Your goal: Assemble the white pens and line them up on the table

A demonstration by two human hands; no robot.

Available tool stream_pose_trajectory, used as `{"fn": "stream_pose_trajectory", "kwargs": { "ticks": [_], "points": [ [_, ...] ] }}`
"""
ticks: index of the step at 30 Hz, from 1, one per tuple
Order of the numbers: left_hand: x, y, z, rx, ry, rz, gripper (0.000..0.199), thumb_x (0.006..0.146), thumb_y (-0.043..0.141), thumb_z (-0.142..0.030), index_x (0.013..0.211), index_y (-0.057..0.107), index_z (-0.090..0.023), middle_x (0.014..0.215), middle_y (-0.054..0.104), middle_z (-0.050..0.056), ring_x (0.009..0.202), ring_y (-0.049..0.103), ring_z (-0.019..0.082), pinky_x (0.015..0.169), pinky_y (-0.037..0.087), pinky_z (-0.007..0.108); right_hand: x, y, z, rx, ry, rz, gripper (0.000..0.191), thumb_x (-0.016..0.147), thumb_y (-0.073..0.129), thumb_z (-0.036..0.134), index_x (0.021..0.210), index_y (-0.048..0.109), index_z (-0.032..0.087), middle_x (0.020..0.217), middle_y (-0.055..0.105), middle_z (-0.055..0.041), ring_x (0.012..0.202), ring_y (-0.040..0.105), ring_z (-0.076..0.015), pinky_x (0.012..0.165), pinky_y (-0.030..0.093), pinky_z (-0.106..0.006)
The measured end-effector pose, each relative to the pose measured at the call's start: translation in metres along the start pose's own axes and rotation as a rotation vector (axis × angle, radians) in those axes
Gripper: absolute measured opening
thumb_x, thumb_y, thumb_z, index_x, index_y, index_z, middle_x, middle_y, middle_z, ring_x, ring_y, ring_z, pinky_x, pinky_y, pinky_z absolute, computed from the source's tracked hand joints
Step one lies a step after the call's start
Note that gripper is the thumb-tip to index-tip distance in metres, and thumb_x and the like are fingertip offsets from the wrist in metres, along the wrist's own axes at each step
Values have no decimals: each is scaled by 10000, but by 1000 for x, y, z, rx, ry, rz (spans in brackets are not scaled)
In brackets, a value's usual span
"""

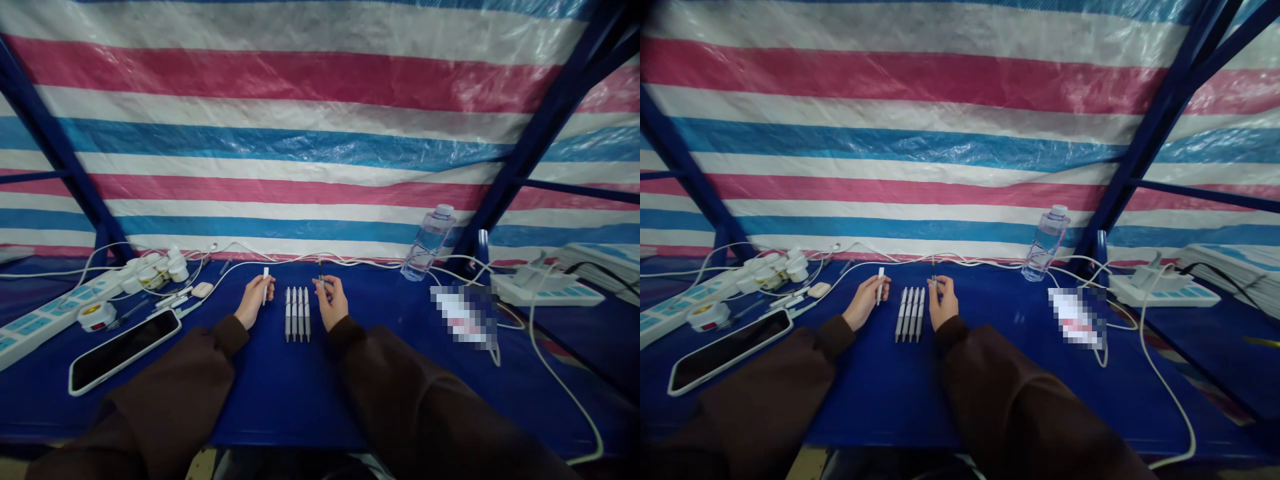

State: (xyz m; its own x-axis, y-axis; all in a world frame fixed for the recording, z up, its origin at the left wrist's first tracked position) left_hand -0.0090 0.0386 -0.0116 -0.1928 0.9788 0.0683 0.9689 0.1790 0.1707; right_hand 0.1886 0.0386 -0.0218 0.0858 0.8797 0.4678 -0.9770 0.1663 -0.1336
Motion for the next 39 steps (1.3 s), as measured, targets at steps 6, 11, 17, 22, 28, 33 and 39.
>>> {"fn": "stream_pose_trajectory", "kwargs": {
  "ticks": [6, 11, 17, 22, 28, 33, 39],
  "points": [
    [3, -5, 5, -130, -122, -10, 236, 726, 600, -294, 861, 612, -100, 771, 668, 91, 639, 628, 149, 586, 453, 252, 5, 2, -12, 159, 174, -69, 300, 770, 523, 469, 872, 413, 209, 900, 699, -81, 562, 616, -141, 571, 468, -277],
    [5, -5, 7, -181, -177, -27, 176, 754, 557, -233, 845, 618, -96, 842, 680, 119, 726, 654, 168, 631, 471, 251, 7, 2, -19, 188, 251, -96, 345, 730, 545, 503, 846, 421, 202, 868, 703, -83, 513, 608, -133, 553, 461, -274],
    [5, -4, 6, -191, -184, -3, 177, 755, 548, -226, 854, 617, -97, 861, 679, 126, 730, 655, 174, 632, 478, 256, 7, 3, -21, 191, 245, -106, 354, 723, 545, 517, 843, 426, 206, 859, 708, -81, 509, 612, -140, 561, 471, -286],
    [2, -3, 3, -176, -162, 15, 191, 765, 542, -247, 869, 617, -104, 875, 676, 131, 743, 656, 184, 650, 488, 275, 7, 3, -22, 190, 240, -94, 343, 726, 534, 513, 848, 431, 209, 847, 702, -66, 508, 610, -136, 538, 464, -274],
    [0, -2, -3, -111, -42, 36, 325, 747, 607, -346, 982, 600, -122, 888, 676, 115, 745, 647, 184, 634, 471, 266, 8, 2, -24, 185, 267, -105, 313, 731, 534, 462, 876, 451, 197, 859, 677, -57, 502, 604, -129, 453, 434, -234],
    [-2, -2, -8, 41, 49, 12, 383, 733, 612, -413, 1031, 619, -172, 885, 678, 80, 724, 611, 158, 548, 402, 214, 9, 2, -25, 170, 255, -114, 306, 719, 527, 439, 889, 473, 191, 849, 636, -51, 516, 591, -126, 443, 436, -233],
    [-3, -4, -12, 260, 216, -49, 278, 703, 639, -326, 933, 703, -183, 918, 696, 59, 898, 593, 214, 757, 413, 284, 8, -1, -20, 49, 63, -94, 174, 708, 543, 318, 828, 545, 191, 761, 618, -36, 647, 591, -158, 619, 492, -294]
  ]
}}
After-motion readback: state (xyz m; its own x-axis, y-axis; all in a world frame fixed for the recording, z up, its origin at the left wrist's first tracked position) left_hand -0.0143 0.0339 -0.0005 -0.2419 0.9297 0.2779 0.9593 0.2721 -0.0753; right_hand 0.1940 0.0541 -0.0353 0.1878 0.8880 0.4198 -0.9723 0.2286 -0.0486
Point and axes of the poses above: each hand's wrist, its own x-axis towards the middle knuckle, its own y-axis out of the palm, z = x × y, the point moved 3 cm from there along x, towards the middle knuckle
